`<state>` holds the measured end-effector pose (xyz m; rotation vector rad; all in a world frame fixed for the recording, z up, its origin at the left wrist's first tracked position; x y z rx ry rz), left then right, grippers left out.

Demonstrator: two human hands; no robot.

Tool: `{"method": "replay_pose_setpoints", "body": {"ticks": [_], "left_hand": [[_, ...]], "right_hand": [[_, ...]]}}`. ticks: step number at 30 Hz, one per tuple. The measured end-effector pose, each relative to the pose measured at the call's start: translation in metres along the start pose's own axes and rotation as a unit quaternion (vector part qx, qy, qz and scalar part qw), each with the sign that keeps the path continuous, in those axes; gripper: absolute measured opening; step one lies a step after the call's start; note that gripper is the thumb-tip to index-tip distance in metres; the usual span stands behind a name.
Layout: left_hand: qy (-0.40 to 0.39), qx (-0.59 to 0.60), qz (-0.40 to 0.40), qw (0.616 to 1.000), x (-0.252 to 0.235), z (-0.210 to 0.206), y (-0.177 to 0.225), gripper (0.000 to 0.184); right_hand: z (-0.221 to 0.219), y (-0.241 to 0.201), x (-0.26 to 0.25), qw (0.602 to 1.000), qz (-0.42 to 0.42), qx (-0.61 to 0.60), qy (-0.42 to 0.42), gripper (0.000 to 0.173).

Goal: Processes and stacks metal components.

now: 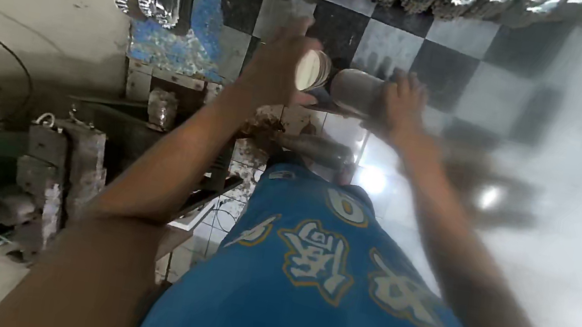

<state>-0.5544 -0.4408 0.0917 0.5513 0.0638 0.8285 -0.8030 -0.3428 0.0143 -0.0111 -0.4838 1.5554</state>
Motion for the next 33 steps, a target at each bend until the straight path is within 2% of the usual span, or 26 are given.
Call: {"method": "replay_pose_setpoints", "body": {"ticks": [3, 4, 5, 7, 9, 12, 16, 19, 21, 23, 25, 27, 30, 31, 33], "left_hand": [[-0.075, -0.013, 0.103, 0.992, 0.018, -0.007, -0.061, 0.11], [-0.092, -0.013, 0.122, 0.988, 0.021, -0.016, -0.076, 0.108], [-0.088, -0.009, 0.117, 0.989, 0.025, -0.027, -0.086, 0.099], [-0.042, 0.001, 0.083, 0.996, 0.026, -0.039, -0.099, 0.08], [-0.037, 0.009, 0.088, 0.995, 0.02, -0.039, -0.104, 0.079], [-0.041, 0.02, 0.13, 0.99, 0.019, -0.038, -0.098, 0.08], [-0.035, 0.017, 0.167, 0.985, 0.02, -0.043, -0.096, 0.079], [-0.019, 0.025, 0.141, 0.989, 0.029, -0.037, -0.084, 0.082], [-0.011, 0.029, 0.122, 0.992, 0.029, -0.024, -0.061, 0.087], [-0.009, 0.039, 0.129, 0.991, 0.023, -0.02, -0.037, 0.086], [-0.007, 0.046, 0.146, 0.988, 0.01, -0.028, -0.04, 0.079], [0.013, 0.068, 0.127, 0.989, 0.01, -0.043, -0.06, 0.055], [0.05, 0.196, 0.005, 0.979, 0.021, -0.04, -0.09, 0.033], [0.041, 0.243, -0.01, 0.969, 0.025, -0.035, -0.097, 0.035], [0.035, 0.327, -0.008, 0.944, 0.032, -0.03, -0.111, 0.035]], "right_hand": [[0.011, -0.055, -0.029, 0.997, 0.071, -0.019, 0.039, 0.092], [0.012, -0.075, -0.046, 0.993, 0.108, -0.013, 0.036, 0.089], [0.009, -0.094, -0.064, 0.989, 0.144, 0.002, 0.015, 0.089], [-0.002, -0.121, -0.101, 0.979, 0.195, 0.037, -0.051, 0.093], [-0.011, -0.129, -0.134, 0.968, 0.23, 0.044, -0.09, 0.093], [-0.004, -0.129, -0.15, 0.953, 0.273, 0.052, -0.118, 0.091], [0.004, -0.116, -0.12, 0.974, 0.208, 0.028, -0.081, 0.088], [0.01, -0.077, -0.065, 0.986, 0.119, -0.108, 0.037, 0.069], [0.015, -0.053, -0.038, 0.989, 0.042, -0.116, 0.078, 0.067], [0.013, -0.041, -0.021, 0.998, -0.001, -0.045, 0.05, 0.075], [0.007, -0.039, -0.024, 0.999, -0.01, 0.034, -0.006, 0.09], [-0.008, -0.036, -0.03, 0.994, -0.018, 0.091, -0.061, 0.096], [-0.017, -0.032, -0.035, 0.992, -0.02, 0.107, -0.057, 0.079], [-0.018, -0.032, -0.034, 0.993, -0.019, 0.107, -0.049, 0.072], [-0.025, -0.029, -0.034, 0.992, -0.022, 0.117, -0.045, 0.07]]}}
Point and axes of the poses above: each hand's wrist, its own x-axis away from the middle knuckle, its own z-axis out of the back of the hand, y = z × x, the point moved 4 cm from there along -x, towards the middle knuckle, and after that the axes turned 9 degrees about x, right-handed, at the moved point
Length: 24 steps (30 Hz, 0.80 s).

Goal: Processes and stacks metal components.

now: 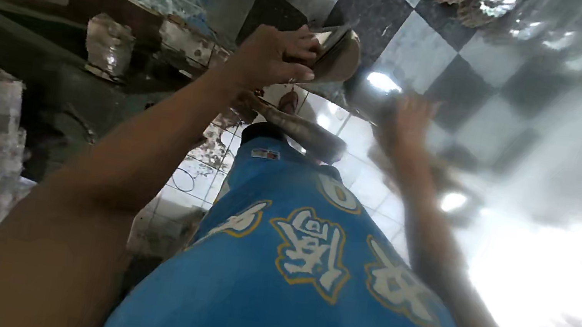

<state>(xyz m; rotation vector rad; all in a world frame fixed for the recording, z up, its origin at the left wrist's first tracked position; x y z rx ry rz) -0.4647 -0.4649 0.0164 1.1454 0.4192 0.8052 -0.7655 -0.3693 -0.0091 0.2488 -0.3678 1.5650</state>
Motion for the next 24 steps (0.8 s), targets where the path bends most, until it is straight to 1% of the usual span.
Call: {"method": "replay_pose_setpoints", "body": {"ticks": [1, 4, 7, 8, 11, 14, 16, 18, 20, 22, 24], "left_hand": [[0.009, 0.032, 0.001, 0.999, 0.001, 0.003, -0.004, 0.032], [0.012, 0.037, 0.004, 0.999, -0.003, 0.007, -0.01, 0.024], [0.019, 0.076, 0.036, 0.996, -0.003, 0.008, -0.011, 0.017], [0.021, 0.079, 0.048, 0.996, -0.003, 0.008, -0.011, 0.017], [0.02, 0.075, 0.079, 0.994, -0.001, 0.01, -0.007, 0.016], [0.016, 0.05, 0.091, 0.994, -0.001, 0.009, -0.008, 0.019], [0.024, 0.039, 0.067, 0.997, 0.0, 0.004, -0.007, 0.019], [0.04, 0.019, 0.029, 0.999, 0.002, -0.002, -0.005, 0.02], [0.059, 0.005, 0.004, 0.998, 0.007, -0.007, -0.003, 0.019], [0.064, -0.014, 0.034, 0.997, 0.009, -0.009, 0.004, 0.02], [0.042, -0.08, 0.09, 0.992, 0.007, -0.016, 0.014, 0.035]], "right_hand": [[-0.003, 0.0, 0.0, 1.0, -0.004, 0.007, 0.002, 0.072], [0.003, -0.004, 0.005, 1.0, -0.014, 0.001, 0.008, 0.081], [0.005, -0.006, 0.018, 0.999, -0.006, 0.024, 0.023, 0.084], [0.004, -0.006, 0.021, 0.999, 0.0, 0.029, 0.03, 0.083], [0.009, -0.012, 0.029, 0.998, 0.017, 0.026, 0.05, 0.074], [0.013, -0.015, 0.034, 0.997, 0.034, -0.001, 0.067, 0.074], [0.013, -0.014, 0.033, 0.996, 0.042, 0.001, 0.074, 0.07], [0.008, -0.008, 0.028, 0.997, 0.05, 0.018, 0.047, 0.065], [0.0, 0.003, 0.021, 0.993, 0.101, 0.008, 0.062, 0.056], [-0.001, 0.016, 0.01, 0.981, 0.17, -0.062, 0.075, 0.041], [0.006, 0.035, 0.0, 0.953, 0.234, -0.188, 0.035, 0.031]]}}
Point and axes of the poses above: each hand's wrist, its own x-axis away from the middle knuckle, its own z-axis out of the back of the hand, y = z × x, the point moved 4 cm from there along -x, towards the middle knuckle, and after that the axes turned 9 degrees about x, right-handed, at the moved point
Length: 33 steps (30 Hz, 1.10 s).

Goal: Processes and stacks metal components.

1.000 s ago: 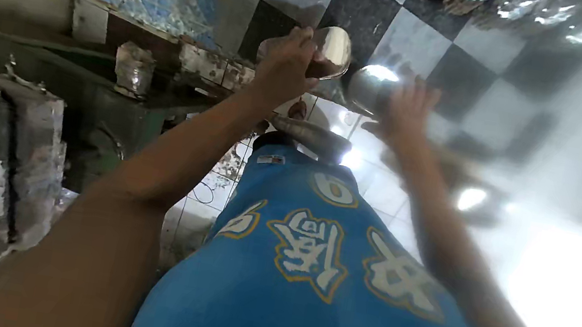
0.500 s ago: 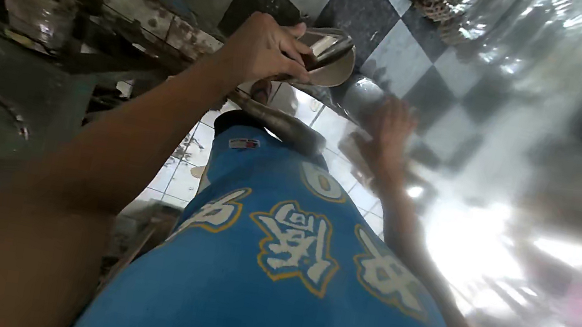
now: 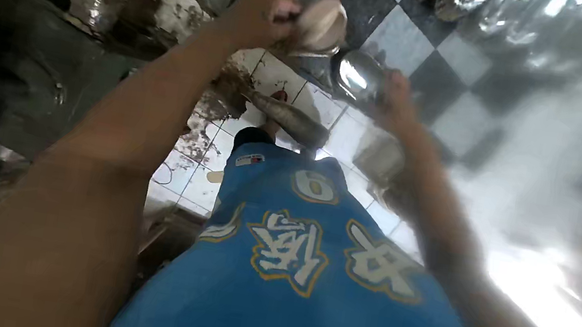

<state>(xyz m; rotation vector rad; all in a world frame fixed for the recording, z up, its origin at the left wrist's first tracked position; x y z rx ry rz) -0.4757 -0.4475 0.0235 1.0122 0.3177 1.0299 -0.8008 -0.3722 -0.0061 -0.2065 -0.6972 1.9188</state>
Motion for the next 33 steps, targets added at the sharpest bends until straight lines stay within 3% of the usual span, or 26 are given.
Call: {"method": "replay_pose_setpoints", "body": {"ticks": [2, 4, 6, 7, 9, 11, 13, 16, 18, 22, 25, 27, 28, 30, 32, 33], "left_hand": [[0.017, -0.031, 0.064, 0.997, 0.011, -0.006, 0.024, 0.036], [0.144, -0.016, 0.112, 0.983, 0.04, 0.001, 0.057, 0.04], [0.334, 0.096, 0.048, 0.936, 0.084, 0.012, 0.076, 0.039], [0.386, 0.218, 0.006, 0.897, 0.11, 0.015, 0.088, 0.038], [0.374, 0.47, -0.027, 0.799, 0.169, -0.002, 0.109, 0.039], [0.341, 0.609, 0.022, 0.716, 0.222, -0.042, 0.126, 0.035], [0.304, 0.661, 0.072, 0.682, 0.266, -0.09, 0.133, 0.032], [0.277, 0.708, 0.072, 0.645, 0.299, -0.136, 0.144, 0.022], [0.303, 0.682, 0.065, 0.663, 0.309, -0.132, 0.151, 0.017], [0.318, 0.545, 0.009, 0.776, 0.32, -0.079, 0.161, 0.027], [0.316, 0.505, -0.027, 0.803, 0.311, -0.043, 0.175, 0.021], [0.319, 0.49, -0.036, 0.81, 0.292, -0.032, 0.182, 0.021], [0.309, 0.486, -0.039, 0.817, 0.279, -0.035, 0.183, 0.025], [0.266, 0.494, -0.037, 0.827, 0.257, -0.056, 0.182, 0.031], [0.238, 0.5, -0.021, 0.832, 0.254, -0.071, 0.173, 0.025], [0.222, 0.511, -0.018, 0.83, 0.262, -0.068, 0.163, 0.026]], "right_hand": [[0.012, 0.016, -0.004, 0.992, 0.01, -0.118, -0.055, 0.028], [0.023, 0.027, -0.013, 0.975, -0.001, -0.194, -0.11, 0.029], [0.03, 0.031, -0.02, 0.962, -0.036, -0.221, -0.157, 0.028], [0.032, 0.032, -0.022, 0.958, -0.053, -0.223, -0.173, 0.026], [0.033, 0.033, -0.022, 0.952, -0.08, -0.214, -0.204, 0.024], [0.032, 0.033, -0.023, 0.952, -0.088, -0.21, -0.204, 0.024], [0.03, 0.032, -0.022, 0.952, -0.096, -0.214, -0.194, 0.024], [0.027, 0.03, -0.022, 0.96, -0.076, -0.207, -0.171, 0.023], [0.022, 0.03, -0.023, 0.967, -0.061, -0.196, -0.149, 0.02], [0.025, 0.02, -0.008, 0.98, -0.058, -0.156, -0.106, 0.019], [0.045, -0.031, 0.022, 0.998, -0.056, 0.005, -0.005, 0.027], [0.058, -0.09, 0.051, 0.997, 0.018, -0.006, 0.081, 0.031], [0.061, -0.122, 0.069, 0.993, 0.07, -0.06, 0.08, 0.032], [0.054, -0.184, 0.1, 0.975, 0.14, -0.17, -0.017, 0.048], [0.043, -0.225, 0.116, 0.956, 0.128, -0.239, -0.111, 0.071], [0.04, -0.234, 0.119, 0.957, 0.103, -0.24, -0.125, 0.075]]}}
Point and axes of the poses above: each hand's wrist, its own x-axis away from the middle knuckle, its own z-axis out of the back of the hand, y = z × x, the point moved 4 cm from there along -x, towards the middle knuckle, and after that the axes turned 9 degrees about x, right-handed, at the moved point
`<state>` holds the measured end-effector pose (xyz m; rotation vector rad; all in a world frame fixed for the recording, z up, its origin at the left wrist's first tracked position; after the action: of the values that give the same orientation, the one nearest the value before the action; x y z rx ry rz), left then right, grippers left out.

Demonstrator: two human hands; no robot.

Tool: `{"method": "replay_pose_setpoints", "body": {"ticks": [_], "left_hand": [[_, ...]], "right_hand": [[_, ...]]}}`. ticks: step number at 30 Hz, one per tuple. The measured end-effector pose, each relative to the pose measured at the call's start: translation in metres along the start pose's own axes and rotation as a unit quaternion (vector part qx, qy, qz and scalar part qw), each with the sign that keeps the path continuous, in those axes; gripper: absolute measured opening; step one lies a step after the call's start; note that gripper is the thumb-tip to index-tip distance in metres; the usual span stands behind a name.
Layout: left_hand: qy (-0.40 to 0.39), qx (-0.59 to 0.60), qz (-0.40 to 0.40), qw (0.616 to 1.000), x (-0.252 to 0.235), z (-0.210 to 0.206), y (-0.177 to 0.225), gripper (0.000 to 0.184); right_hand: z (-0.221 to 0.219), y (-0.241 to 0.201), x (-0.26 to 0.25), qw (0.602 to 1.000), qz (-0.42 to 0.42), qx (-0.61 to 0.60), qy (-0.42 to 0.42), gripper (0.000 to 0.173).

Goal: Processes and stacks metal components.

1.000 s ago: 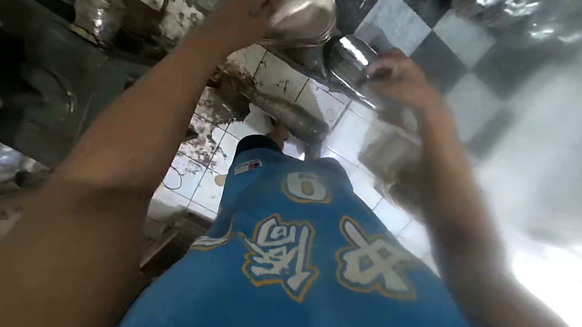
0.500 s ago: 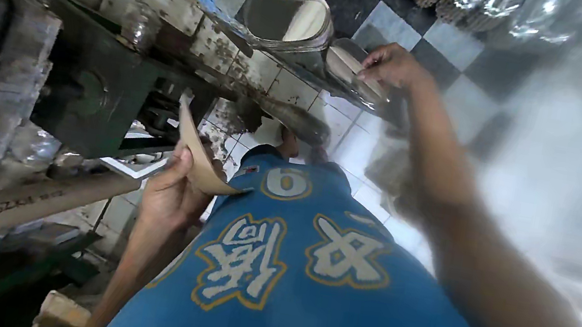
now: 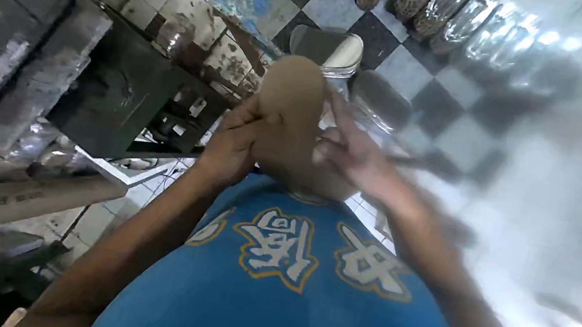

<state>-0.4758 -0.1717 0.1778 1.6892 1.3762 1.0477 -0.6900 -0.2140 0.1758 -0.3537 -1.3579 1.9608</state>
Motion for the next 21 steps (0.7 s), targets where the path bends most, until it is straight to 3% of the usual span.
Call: {"method": "replay_pose_setpoints", "body": {"ticks": [2, 4, 7, 9, 12, 14, 17, 19, 21], "left_hand": [[0.008, 0.022, 0.027, 0.999, 0.006, 0.036, 0.01, 0.026], [0.039, 0.015, 0.043, 0.998, 0.008, 0.07, 0.018, 0.023], [0.026, 0.041, 0.014, 0.999, 0.0, 0.111, 0.035, 0.023], [-0.013, 0.055, -0.002, 0.998, -0.005, 0.143, 0.05, 0.025], [0.008, 0.044, 0.009, 0.999, -0.002, 0.193, 0.079, 0.033], [0.016, 0.056, -0.01, 0.998, 0.005, 0.231, 0.099, 0.035], [0.049, 0.115, -0.02, 0.992, 0.022, 0.285, 0.111, 0.034], [0.074, 0.126, 0.005, 0.989, 0.04, 0.297, 0.102, 0.027], [0.051, 0.13, 0.005, 0.99, 0.046, 0.292, 0.099, 0.028]], "right_hand": [[-0.003, -0.002, -0.005, 0.999, -0.027, 0.038, 0.007, 0.061], [-0.008, -0.011, -0.022, 0.996, -0.016, 0.087, -0.011, 0.032], [-0.039, -0.05, -0.085, 0.985, -0.009, 0.156, -0.07, 0.026], [-0.07, -0.084, -0.134, 0.986, -0.014, 0.128, -0.109, 0.019], [-0.104, -0.119, -0.185, 0.989, -0.006, 0.094, -0.117, 0.017], [-0.112, -0.123, -0.196, 0.994, 0.011, 0.084, -0.065, 0.019], [-0.126, -0.112, -0.188, 0.988, -0.044, -0.017, 0.147, 0.019], [-0.148, -0.107, -0.176, 0.963, -0.08, -0.089, 0.24, 0.018], [-0.155, -0.112, -0.178, 0.953, -0.079, -0.11, 0.27, 0.019]]}}
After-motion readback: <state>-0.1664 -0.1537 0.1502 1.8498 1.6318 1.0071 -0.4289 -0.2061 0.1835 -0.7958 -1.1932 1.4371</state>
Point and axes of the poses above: each hand's wrist, its own x-axis away from the middle knuckle, its own z-axis out of the back of the hand, y = z × x, the point moved 4 cm from there along -x, towards the middle knuckle, and after that the axes turned 9 degrees about x, right-handed, at the moved point
